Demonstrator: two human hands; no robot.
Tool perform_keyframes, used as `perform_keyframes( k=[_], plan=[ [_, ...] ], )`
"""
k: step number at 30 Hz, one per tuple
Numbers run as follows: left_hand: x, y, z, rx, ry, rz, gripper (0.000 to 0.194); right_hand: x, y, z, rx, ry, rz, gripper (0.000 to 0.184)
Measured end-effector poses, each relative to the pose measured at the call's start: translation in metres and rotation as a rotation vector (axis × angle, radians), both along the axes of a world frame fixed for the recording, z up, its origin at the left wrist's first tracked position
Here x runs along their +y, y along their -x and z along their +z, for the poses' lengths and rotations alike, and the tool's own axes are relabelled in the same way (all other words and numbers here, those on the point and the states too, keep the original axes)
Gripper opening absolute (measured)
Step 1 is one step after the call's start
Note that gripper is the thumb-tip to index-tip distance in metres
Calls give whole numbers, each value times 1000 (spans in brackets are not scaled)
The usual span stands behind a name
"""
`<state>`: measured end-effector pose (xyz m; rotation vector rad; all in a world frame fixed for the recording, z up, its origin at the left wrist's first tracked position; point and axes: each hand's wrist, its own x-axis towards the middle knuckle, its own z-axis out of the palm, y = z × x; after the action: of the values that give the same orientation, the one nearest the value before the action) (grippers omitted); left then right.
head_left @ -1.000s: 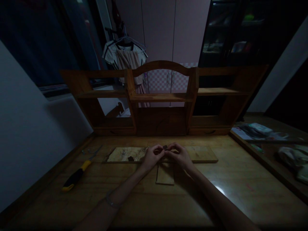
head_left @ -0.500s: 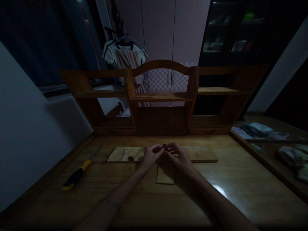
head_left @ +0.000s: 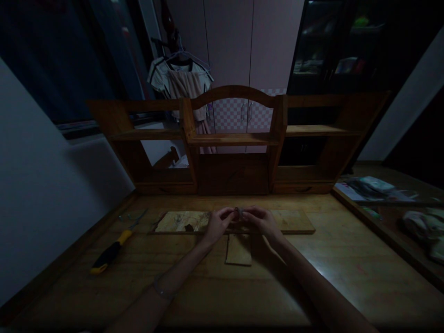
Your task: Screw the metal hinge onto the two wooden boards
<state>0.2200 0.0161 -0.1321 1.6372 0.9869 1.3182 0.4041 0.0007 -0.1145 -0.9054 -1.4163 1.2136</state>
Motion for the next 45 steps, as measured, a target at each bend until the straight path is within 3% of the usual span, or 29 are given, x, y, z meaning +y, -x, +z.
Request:
perform_keyframes(
  k=[4, 10, 14, 21, 25, 31, 45],
  plan=[
    [2, 1, -1, 21, -26, 8, 22, 2, -1, -2, 33, 76, 45, 29],
    [3, 1, -2, 61, -88, 16, 20, 4, 0, -5, 29, 55, -15, 31],
    [0, 0, 2, 75, -131, 46, 16, 5, -2, -3, -47, -22, -56, 27],
    [-3, -1, 4, 35, -25, 88, 18, 2, -1, -1, -172, -160, -166, 22],
    [-4, -3, 1, 11, 18, 57, 22, -5, 1, 0, -270, -312, -238, 18],
    [-5, -2, -1, 69, -48, 79, 20, -10, 3, -3, -444, -544, -198, 17],
    [-7, -3, 5, 86, -23, 7, 25, -10, 3, -7, -582, -631, -238, 14]
  ],
)
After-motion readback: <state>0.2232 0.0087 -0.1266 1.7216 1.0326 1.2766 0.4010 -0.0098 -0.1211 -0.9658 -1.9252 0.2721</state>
